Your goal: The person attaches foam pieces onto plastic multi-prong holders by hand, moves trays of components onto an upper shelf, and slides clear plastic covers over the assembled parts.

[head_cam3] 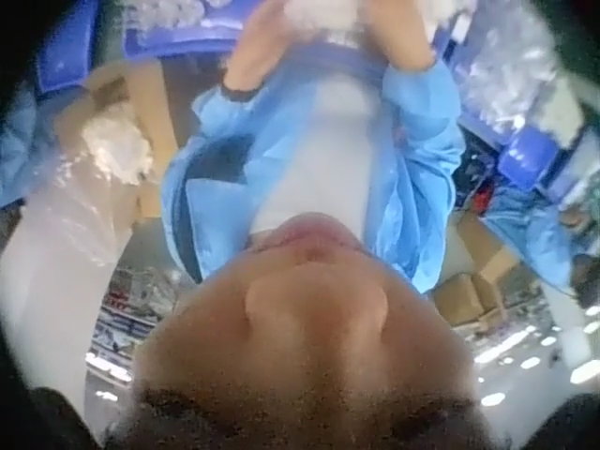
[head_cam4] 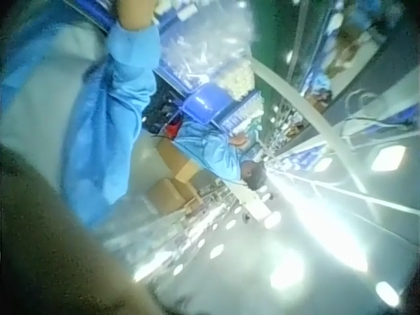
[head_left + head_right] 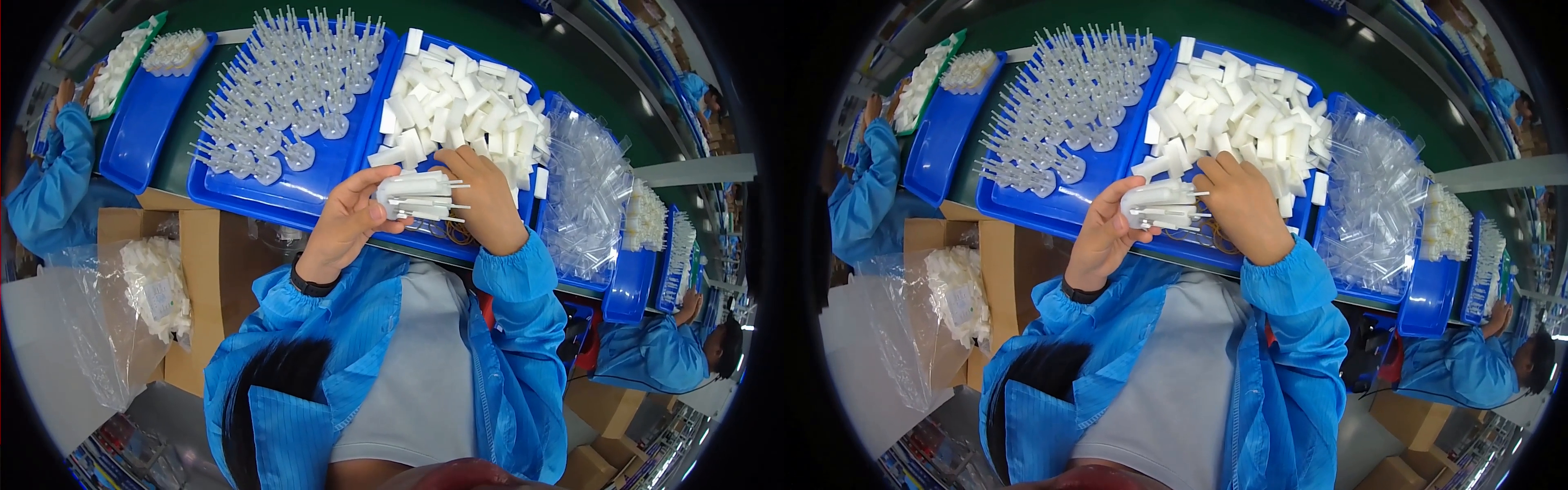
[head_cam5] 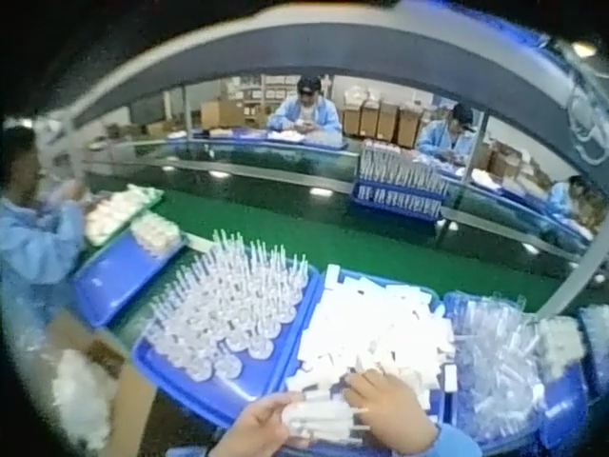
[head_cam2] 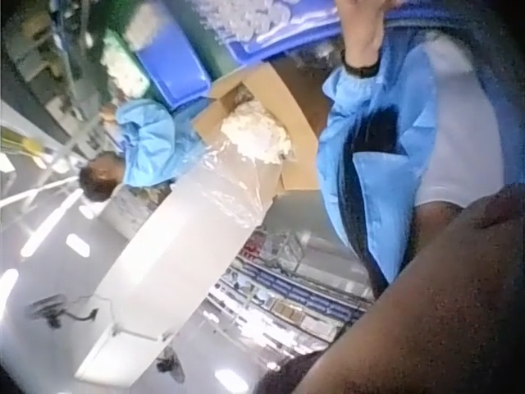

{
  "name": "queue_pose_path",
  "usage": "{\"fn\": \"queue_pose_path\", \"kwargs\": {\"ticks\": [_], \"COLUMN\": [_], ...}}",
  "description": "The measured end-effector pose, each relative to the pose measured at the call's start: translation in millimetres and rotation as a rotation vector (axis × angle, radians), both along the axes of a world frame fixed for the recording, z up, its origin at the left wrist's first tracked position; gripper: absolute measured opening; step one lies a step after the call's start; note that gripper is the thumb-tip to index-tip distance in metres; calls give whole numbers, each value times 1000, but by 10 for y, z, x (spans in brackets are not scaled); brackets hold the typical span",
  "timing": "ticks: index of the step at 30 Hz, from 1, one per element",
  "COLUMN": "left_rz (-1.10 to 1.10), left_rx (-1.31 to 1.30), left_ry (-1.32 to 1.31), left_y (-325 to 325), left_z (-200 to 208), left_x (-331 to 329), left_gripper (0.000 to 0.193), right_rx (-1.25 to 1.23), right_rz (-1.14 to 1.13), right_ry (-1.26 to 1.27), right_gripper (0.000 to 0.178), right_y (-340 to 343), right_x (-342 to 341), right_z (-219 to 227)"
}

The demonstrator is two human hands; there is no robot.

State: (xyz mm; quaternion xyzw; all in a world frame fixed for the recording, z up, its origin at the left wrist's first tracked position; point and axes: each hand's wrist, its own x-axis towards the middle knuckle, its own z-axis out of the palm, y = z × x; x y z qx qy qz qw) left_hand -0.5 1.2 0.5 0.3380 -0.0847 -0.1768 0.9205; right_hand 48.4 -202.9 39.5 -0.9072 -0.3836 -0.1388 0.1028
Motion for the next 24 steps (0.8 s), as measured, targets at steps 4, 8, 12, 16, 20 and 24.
{"fn": "queue_pose_path", "kwargs": {"ticks": [4,8,12,16,20,24], "left_rz": [-4,-2,-17,-11,-5,-9], "left_rx": [-14,-4,-10,-7,1,-2], "left_ry": [2,1,-9,-14,-7,-12], "left_y": [4,3,2,4,10,13], "left_z": [5,-3,-14,-13,-13,-19], "left_x": [-1,3,2,0,-3,-5], "left_gripper": [53,53,53,54,54,54], "right_rx": [164,276,386,518,406,341], "right_rz": [73,-47,-62,-188,-249,-278], "right_ry": [169,406,500,626,467,494], "right_gripper": [24,31,32,21,15,12], "right_y": [5,20,-41,-88,-148,-131], "right_x": [-27,-107,-134,-200,-206,-230], "right_z": [19,103,79,53,73,150]}}
